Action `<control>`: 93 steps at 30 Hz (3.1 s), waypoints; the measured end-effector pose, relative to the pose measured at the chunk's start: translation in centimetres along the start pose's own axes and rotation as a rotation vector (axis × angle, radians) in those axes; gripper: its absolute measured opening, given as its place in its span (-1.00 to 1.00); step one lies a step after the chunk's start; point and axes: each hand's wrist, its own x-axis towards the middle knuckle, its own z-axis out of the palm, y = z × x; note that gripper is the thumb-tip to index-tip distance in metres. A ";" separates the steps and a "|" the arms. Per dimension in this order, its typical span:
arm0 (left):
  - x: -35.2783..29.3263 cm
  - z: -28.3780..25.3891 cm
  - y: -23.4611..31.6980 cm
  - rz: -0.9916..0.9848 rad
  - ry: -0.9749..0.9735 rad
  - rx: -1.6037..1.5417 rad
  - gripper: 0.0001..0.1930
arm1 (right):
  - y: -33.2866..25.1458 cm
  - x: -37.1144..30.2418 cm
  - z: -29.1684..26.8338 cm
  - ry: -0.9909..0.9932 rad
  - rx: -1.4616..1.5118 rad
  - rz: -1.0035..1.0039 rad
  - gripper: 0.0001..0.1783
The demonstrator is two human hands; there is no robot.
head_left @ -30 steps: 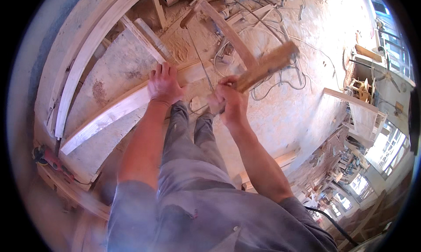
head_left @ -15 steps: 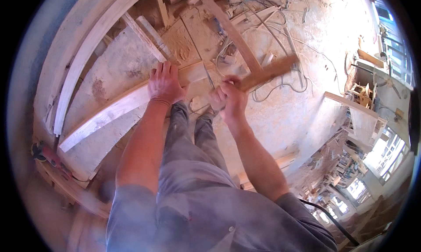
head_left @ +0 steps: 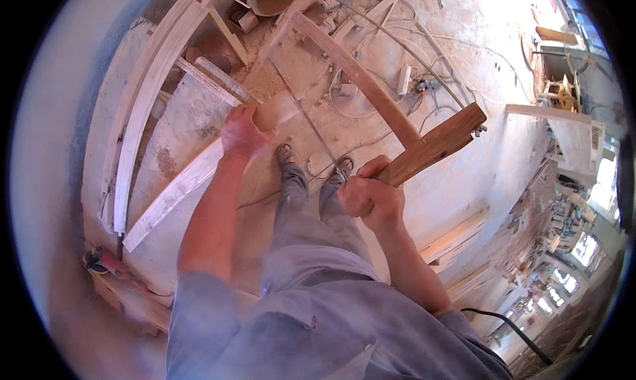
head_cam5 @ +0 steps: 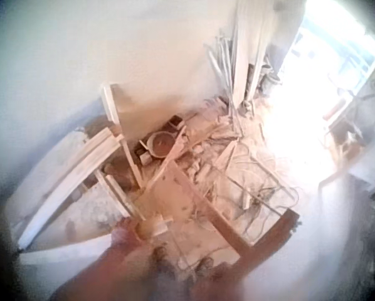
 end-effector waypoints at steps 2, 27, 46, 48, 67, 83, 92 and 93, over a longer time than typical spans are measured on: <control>0.4 -0.6 -0.6 -0.022 -0.079 -0.122 -0.31 | 0.5 0.3 -0.8 -0.049 -0.020 -0.026 -0.83; 0.5 0.4 -0.4 0.212 -0.022 0.222 -0.43 | 2.3 3.9 -1.1 0.069 -0.089 -0.018 -0.88; 0.4 1.2 0.3 0.206 0.040 0.290 -0.48 | 4.3 4.8 -0.2 0.021 -0.158 -0.047 -0.88; 0.4 1.1 0.5 0.211 0.065 0.308 -0.48 | 4.1 3.4 -1.0 0.032 -0.400 -0.119 -0.88; -0.2 1.1 0.0 0.153 0.062 0.368 -0.48 | 2.3 -4.1 -6.8 -0.118 -0.450 0.052 -0.80; 0.1 0.7 0.6 0.164 0.068 0.285 -0.45 | 0.6 -4.4 -3.9 -0.028 -0.660 0.076 -0.82; 0.4 1.0 0.9 0.161 0.064 0.275 -0.46 | 7.4 7.1 -1.9 0.093 0.139 0.039 -0.93; 0.4 0.9 0.8 0.145 0.045 0.284 -0.46 | 7.7 8.6 -1.2 0.037 0.191 0.009 -0.94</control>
